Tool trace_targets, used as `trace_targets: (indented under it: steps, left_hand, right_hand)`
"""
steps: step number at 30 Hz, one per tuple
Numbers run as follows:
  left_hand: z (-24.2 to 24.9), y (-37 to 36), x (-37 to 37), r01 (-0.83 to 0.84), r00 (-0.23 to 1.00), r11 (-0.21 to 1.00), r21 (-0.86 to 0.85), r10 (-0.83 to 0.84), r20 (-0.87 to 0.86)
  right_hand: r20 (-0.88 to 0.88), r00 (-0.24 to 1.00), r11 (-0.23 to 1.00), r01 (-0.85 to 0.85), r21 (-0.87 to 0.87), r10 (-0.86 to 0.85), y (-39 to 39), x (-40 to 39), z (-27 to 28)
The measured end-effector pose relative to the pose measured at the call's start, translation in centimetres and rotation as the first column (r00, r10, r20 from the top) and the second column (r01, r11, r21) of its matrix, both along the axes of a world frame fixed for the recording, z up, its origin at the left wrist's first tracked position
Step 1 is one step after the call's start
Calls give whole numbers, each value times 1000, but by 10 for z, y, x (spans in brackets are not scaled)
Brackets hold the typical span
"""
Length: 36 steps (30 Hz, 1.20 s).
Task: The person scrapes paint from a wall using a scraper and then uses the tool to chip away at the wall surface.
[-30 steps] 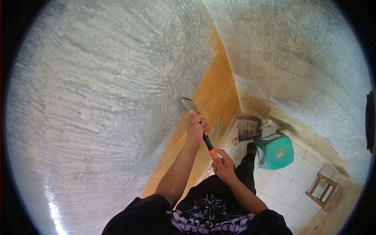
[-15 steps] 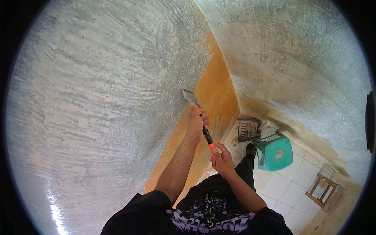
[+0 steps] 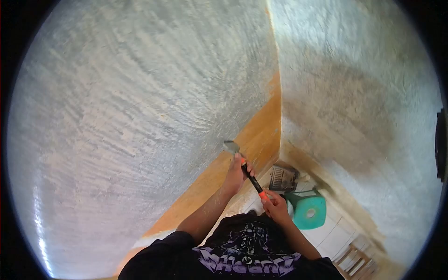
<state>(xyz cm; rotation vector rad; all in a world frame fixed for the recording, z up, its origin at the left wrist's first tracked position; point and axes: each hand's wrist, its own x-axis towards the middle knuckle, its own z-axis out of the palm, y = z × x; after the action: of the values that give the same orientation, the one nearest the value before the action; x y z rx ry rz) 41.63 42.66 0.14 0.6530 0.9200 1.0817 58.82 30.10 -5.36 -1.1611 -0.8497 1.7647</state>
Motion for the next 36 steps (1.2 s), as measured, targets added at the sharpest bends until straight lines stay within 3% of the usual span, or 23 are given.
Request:
trace_targets:
  steps: [5,8,11,14,17,20,28,32,36]
  left_hand:
    - [8,-25,-5,-55,996,997,-46,51,-68]
    - [18,-30,-6,-68,992,998,4,68,-110]
    - [25,-38,-6,-90,993,995,53,93,-68]
    - [28,-49,-11,-131,991,990,52,132,-28]
    - [27,-57,-18,-150,989,988,43,150,-14]
    - [25,-57,-27,-150,988,987,63,151,-16]
    - [24,-43,-3,-55,989,998,36,60,-139]
    - [21,-12,21,-91,995,996,11,92,-31]
    - [11,15,39,-147,989,988,38,146,16]
  right_hand:
    - [161,963,970,-231,76,217,18,47,16]
    - [48,932,934,-358,-22,358,39,63,27]
    - [126,888,897,-441,-32,442,56,69,35]
    - [244,866,893,-450,-6,437,65,72,28]
    - [248,882,910,-415,6,401,58,61,41]
    - [275,827,859,-512,8,490,53,57,34]
    - [417,804,862,-500,89,424,81,96,56]
    - [432,796,862,-501,76,424,113,120,58]
    - [577,753,852,-493,176,316,148,137,40]
